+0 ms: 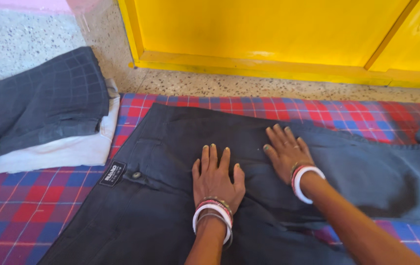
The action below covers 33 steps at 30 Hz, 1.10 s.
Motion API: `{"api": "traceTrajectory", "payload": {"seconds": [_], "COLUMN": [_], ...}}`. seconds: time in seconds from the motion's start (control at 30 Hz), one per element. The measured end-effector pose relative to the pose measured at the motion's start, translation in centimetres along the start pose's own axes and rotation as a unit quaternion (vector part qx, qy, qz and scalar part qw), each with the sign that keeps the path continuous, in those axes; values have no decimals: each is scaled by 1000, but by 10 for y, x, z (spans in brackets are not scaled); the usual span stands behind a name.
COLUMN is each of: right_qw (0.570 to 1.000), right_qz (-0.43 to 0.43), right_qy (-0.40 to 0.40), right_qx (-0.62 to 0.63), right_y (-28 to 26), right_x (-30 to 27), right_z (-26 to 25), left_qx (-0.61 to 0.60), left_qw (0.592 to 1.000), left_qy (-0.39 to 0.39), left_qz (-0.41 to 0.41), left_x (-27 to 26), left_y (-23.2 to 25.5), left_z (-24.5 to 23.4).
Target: The person folds black pants on a plaid mat by smoothing the fabric, aligning the legs, and folding them into a rectangle.
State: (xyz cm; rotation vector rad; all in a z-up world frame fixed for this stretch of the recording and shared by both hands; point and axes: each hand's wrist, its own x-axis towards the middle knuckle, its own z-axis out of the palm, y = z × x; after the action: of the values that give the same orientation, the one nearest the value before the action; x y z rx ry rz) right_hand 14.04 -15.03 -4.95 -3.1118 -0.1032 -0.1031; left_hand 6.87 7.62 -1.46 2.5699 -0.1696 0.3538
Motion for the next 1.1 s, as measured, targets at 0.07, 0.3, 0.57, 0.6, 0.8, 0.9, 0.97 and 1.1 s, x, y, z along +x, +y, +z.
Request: {"api": "traceTrajectory", "payload": {"seconds": [0.07, 0.3, 0.57, 0.6, 0.8, 0.9, 0.97, 1.1], "right_qw": [1000, 995, 983, 986, 997, 993, 982, 974], "right_qz": [19, 74, 158, 136, 63, 4, -56, -132], "right_qy": [12, 29, -83, -78, 15, 119, 181, 181], "right_qx": [-2, -59, 38, 51, 43, 6, 18, 26], "right_y": [13, 21, 28, 30, 15, -4, -10, -15], "right_x": [14, 34, 54, 57, 43, 16, -6, -60], "right_z": [4, -9, -37, -37, -27, -33, -43, -59], "left_qx": [0, 0, -4, -4, -1, -3, -22, -5], "left_qw": [1000, 1000, 1000, 1000, 1000, 1000, 1000, 996], "left_qy": [-5, -22, -20, -18, -22, -20, -14, 46], "left_qz": [-2, -11, -8, -5, -5, -3, 3, 70], "left_x": [1, 2, 1, 0, -1, 0, -2, 10], "left_y": [0, 2, 1, 1, 2, 2, 3, 6], "left_z": [-1, -5, -4, -5, -5, -6, -10, -25]}}
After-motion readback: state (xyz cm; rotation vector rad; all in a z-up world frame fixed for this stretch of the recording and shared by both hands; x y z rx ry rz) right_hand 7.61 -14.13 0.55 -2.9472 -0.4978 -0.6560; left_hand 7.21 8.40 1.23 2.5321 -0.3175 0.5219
